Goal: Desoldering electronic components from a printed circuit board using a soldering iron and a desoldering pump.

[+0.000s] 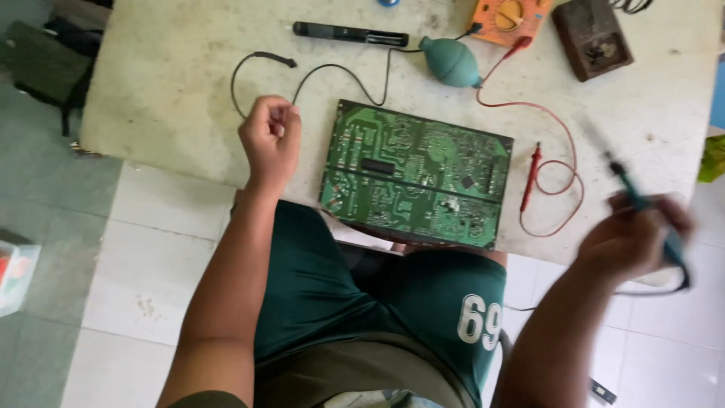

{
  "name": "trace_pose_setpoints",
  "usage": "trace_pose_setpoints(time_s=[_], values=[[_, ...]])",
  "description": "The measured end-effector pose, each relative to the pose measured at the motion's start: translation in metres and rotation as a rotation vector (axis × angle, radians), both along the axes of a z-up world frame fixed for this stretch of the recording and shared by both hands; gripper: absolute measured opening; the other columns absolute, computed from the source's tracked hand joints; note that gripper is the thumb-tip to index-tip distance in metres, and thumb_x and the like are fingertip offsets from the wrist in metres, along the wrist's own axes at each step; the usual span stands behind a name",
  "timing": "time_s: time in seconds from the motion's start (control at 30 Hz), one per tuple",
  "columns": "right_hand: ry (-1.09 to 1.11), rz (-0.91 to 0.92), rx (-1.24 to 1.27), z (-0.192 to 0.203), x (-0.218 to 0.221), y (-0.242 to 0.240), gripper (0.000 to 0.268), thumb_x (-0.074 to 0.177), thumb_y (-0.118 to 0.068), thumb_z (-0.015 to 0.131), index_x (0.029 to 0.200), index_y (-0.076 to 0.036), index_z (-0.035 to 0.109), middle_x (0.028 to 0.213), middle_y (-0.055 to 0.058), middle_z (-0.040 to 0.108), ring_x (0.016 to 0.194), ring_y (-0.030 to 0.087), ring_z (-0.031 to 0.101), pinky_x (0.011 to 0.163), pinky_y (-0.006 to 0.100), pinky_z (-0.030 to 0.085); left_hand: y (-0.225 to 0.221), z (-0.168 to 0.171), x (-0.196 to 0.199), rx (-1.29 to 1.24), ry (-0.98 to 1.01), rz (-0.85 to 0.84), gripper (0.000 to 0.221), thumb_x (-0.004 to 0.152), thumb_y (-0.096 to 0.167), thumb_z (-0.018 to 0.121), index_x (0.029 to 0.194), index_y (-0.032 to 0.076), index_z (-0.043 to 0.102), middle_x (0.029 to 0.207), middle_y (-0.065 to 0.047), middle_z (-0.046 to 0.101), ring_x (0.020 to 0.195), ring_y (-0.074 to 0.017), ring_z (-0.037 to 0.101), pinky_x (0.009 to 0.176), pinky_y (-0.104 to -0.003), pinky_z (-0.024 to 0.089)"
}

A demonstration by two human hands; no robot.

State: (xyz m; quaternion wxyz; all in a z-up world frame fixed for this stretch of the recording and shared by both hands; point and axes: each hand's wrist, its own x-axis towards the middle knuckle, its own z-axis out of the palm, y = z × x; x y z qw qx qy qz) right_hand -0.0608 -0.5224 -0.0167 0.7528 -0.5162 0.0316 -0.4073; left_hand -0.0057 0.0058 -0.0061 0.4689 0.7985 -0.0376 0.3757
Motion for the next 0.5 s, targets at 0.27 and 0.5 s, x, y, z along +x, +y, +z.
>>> trace_pose_setpoints(time_s=[0.27,0.5], values=[[0.558,-0.309,-0.312,0.097,0.110,-0.009,0.013,0.098,-0.010,0.071,0.094,-0.020,0.079,0.089,-0.007,0.084,0.086,0.004,0.078,0.085,0.017,0.073,0.002,-0.012,-0.002,0.149,0.278,-0.021,0.012,0.097,0.012,0.068,0.087,0.006,0.066,0.071,-0.003,0.065,0.058,-0.0149,0.057,0.048,-0.031,0.042],[0.429,-0.306,-0.328,0.079,0.178,-0.010,0.010,0.087,-0.010,0.073,0.081,-0.013,0.081,0.077,-0.001,0.085,0.071,0.007,0.081,0.071,0.019,0.076,0.000,-0.014,0.000,0.329,0.329,0.038,0.018,0.099,0.017,0.062,0.082,0.011,0.062,0.065,0.002,0.060,0.056,-0.0155,0.054,0.046,-0.033,0.038]])
